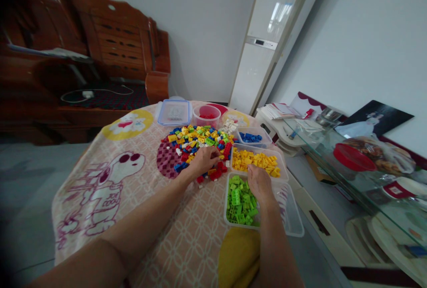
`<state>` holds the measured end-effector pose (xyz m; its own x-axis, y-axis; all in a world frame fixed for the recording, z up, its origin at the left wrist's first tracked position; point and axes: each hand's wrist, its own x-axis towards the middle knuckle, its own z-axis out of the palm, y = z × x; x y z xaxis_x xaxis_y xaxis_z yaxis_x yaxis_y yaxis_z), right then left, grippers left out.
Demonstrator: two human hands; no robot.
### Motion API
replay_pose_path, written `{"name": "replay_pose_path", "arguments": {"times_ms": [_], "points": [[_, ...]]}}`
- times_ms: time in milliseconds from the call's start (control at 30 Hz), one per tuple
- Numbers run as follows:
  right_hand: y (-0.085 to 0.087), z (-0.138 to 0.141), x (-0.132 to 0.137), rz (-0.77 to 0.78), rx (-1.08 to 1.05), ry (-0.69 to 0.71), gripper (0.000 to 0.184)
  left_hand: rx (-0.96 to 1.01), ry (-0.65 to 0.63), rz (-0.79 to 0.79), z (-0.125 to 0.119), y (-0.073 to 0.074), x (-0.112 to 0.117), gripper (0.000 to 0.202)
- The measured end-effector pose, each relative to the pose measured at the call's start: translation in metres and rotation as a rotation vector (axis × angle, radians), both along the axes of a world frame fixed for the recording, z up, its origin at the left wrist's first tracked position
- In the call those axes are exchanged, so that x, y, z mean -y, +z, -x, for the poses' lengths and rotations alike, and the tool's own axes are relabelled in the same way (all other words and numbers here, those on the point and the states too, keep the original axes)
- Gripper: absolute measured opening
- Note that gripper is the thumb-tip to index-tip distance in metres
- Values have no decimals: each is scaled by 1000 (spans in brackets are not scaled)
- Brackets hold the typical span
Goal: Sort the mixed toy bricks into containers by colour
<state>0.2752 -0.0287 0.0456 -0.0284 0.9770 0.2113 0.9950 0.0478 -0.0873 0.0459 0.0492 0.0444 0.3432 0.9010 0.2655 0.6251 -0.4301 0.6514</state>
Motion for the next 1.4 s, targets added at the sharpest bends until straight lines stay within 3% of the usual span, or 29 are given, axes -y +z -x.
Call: {"name": "replay_pose_path", "arguments": {"times_ms": [233, 433, 567, 833, 1000, 1267, 1400], "points": [[-2, -2, -1, -7, -29, 4, 36, 308, -130, 90, -22, 4, 18, 11], [-2, -2, -2, -11, -52, 0, 36, 407, -103, 174, -37, -1, 25, 21], [-3, -3, -1, -22, -37, 5, 36, 444, -140, 182, -34, 1, 21, 29], [-3, -3, -1, -28, -17, 20, 37, 188, -59, 70, 6, 19, -1, 26], [-3, -2, -1, -17, -5, 4, 37, -15, -147, 92, 27, 22, -10, 21], [-3, -3, -1, -9, -10, 15, 37, -235, -280, 136, 25, 22, -4, 20], [-3, -3, -2, -5, -24, 14, 37, -323, -236, 100, 19, 20, 2, 22]]}}
